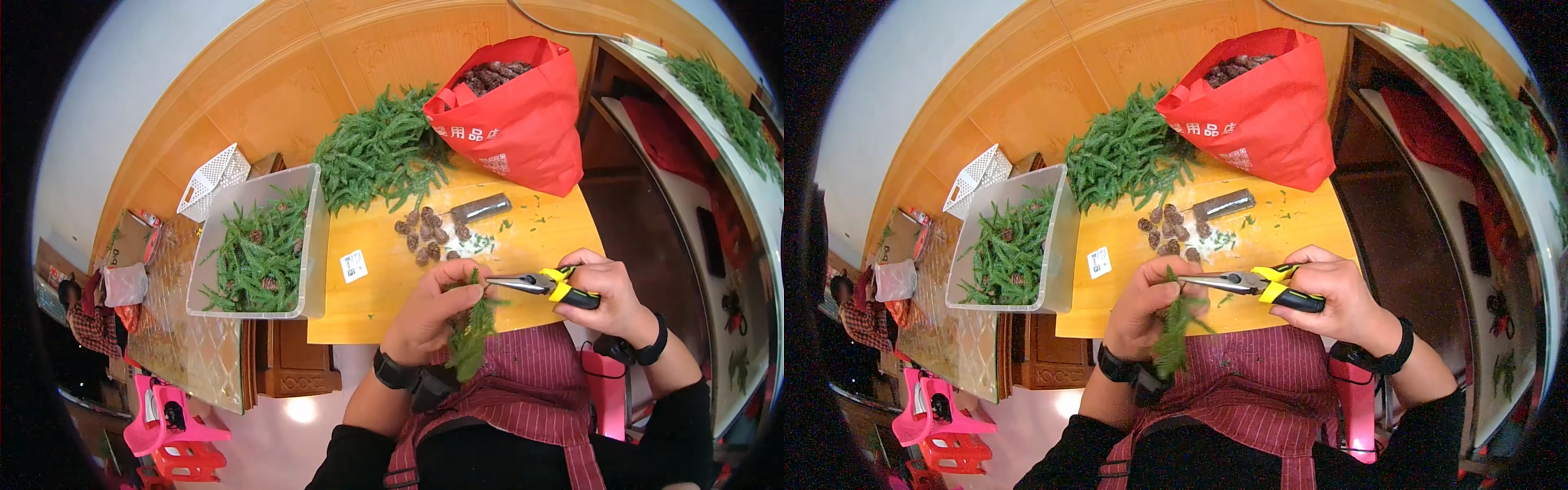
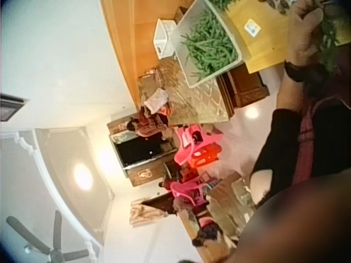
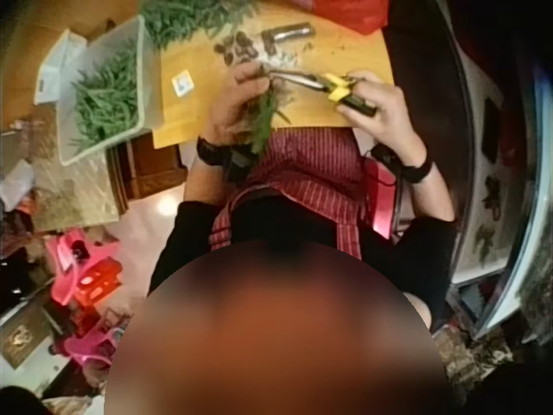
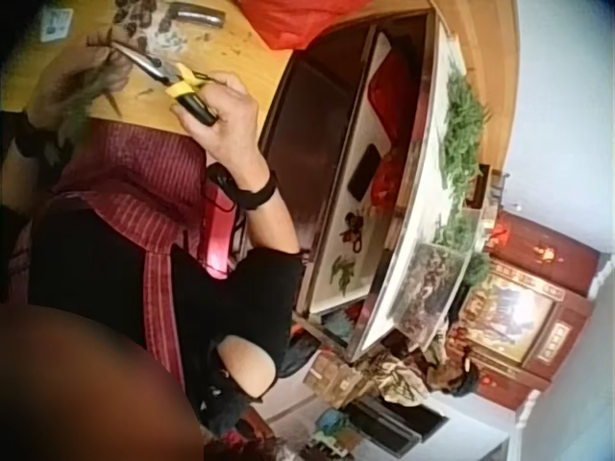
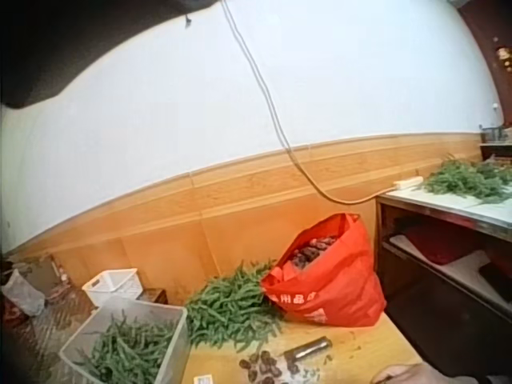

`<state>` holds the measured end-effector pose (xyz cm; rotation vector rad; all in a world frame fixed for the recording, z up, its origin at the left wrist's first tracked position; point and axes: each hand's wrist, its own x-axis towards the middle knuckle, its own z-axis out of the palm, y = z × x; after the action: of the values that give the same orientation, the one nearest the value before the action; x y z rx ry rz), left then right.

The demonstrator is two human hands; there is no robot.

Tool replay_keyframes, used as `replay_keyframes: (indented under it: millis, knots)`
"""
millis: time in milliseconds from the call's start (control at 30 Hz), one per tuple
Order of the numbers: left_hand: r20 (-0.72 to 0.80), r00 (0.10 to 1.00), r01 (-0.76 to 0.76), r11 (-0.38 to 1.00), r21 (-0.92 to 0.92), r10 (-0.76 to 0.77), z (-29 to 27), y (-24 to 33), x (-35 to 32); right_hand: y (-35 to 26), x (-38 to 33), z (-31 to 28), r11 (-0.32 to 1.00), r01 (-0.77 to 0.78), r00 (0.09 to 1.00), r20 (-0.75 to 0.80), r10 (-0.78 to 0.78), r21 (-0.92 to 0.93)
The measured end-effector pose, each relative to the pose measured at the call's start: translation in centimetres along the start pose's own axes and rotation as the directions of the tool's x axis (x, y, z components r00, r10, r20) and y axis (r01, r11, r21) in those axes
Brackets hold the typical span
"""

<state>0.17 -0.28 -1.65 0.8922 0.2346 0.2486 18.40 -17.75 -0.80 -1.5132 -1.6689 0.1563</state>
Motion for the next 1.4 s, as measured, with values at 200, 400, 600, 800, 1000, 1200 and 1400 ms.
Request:
replay_keyframes:
  millis: [200, 400, 600, 800, 1000, 1200, 1400]
  knots:
    - [0.139, 0.817, -0.49, 0.546, 0.68, 0.56, 1.3, 0.7, 0.3, -0.1, -0.3, 0.1, 0.997, -0.071, 0.997, -0.012, 0.07, -0.011]
    - [0.153, 0.799, -0.517, 0.535, 0.668, 0.582, 1.1, 0.6, 0.3, -0.2, -0.1, 0.4, 0.998, -0.029, 1.0, -0.007, 0.03, 0.061]
    - [0.292, 0.602, -0.588, 0.165, 0.792, 0.743, 1.2, 0.2, 0.7, -0.6, -0.4, 0.4, 0.974, -0.215, 0.977, 0.034, 0.213, 0.075]
    - [0.48, 0.403, -0.503, -0.249, 0.828, 0.779, 1.6, -0.1, 0.7, -1.3, -0.3, 0.6, 0.983, -0.182, 0.983, -0.011, 0.182, 0.002]
    - [0.435, 0.478, -0.493, -0.177, 0.852, 0.763, 1.9, 0.0, 0.3, -1.8, -0.6, 1.0, 0.973, -0.22, 0.974, -0.039, 0.223, 0.069]
    - [0.707, 0.389, -0.628, -0.391, 0.673, 0.591, 5.8, 4.3, -3.6, -0.5, -0.8, 0.1, 0.956, -0.25, 0.959, -0.178, 0.222, -0.156]
    - [0.94, 0.071, -0.826, -0.508, 0.243, 0.334, 11.4, 8.3, -7.7, 0.4, -0.1, 0.1, 0.913, -0.272, 0.954, -0.209, 0.215, -0.305]
